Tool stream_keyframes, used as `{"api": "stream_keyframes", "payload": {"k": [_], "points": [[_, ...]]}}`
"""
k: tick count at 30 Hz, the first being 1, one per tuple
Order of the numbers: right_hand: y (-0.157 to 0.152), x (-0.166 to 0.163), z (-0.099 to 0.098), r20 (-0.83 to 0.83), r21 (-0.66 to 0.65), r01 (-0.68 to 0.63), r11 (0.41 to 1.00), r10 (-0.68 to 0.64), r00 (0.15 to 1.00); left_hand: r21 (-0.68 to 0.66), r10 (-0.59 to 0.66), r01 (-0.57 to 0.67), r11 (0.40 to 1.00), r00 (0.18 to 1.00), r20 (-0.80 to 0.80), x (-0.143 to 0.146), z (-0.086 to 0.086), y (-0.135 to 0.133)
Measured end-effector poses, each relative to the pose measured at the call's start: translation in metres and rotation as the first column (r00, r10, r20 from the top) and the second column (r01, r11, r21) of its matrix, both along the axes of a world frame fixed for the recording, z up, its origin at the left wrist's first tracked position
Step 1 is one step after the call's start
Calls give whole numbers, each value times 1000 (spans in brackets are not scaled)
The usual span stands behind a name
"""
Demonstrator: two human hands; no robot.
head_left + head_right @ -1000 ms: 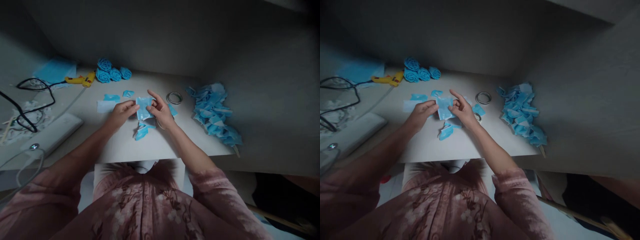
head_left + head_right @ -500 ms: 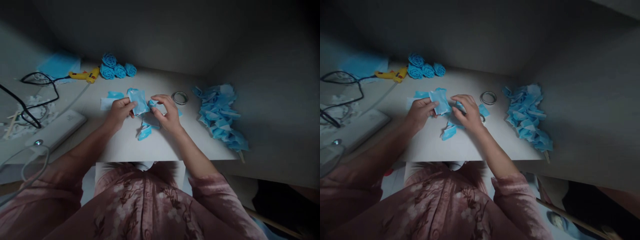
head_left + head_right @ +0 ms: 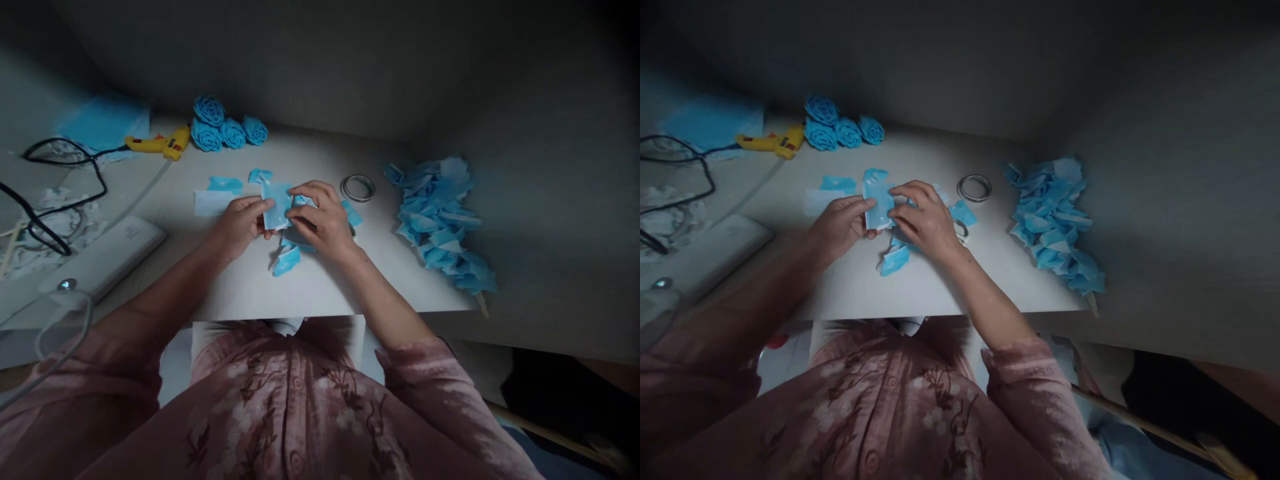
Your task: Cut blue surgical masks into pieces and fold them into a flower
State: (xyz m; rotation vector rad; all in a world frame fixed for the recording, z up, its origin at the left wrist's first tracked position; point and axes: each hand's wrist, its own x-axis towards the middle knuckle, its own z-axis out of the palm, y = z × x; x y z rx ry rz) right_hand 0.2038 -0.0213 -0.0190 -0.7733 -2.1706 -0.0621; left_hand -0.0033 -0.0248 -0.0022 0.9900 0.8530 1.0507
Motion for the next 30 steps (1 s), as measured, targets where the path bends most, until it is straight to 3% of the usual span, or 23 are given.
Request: {"api": "stream_keyframes", "payload": {"k": [5,11,17,30], "points": [[0,-2,-2,-64,-26,1,1000,-3,998,-46,-101,102,994,995,28,1,-3,5],[0,-3,-5,-151,-11,71,997,-72,986,36,-88,87,996,995,48,0,-5,-2],[-2,-6,-6,-133,-74,78,994,-87,987,91,-95,103,991,992,-88,1,-4,-3],[-9,-10,-1,-42,-67,85,994,-88,995,192,-43,73,979,987,-152,3,-16,2]]}}
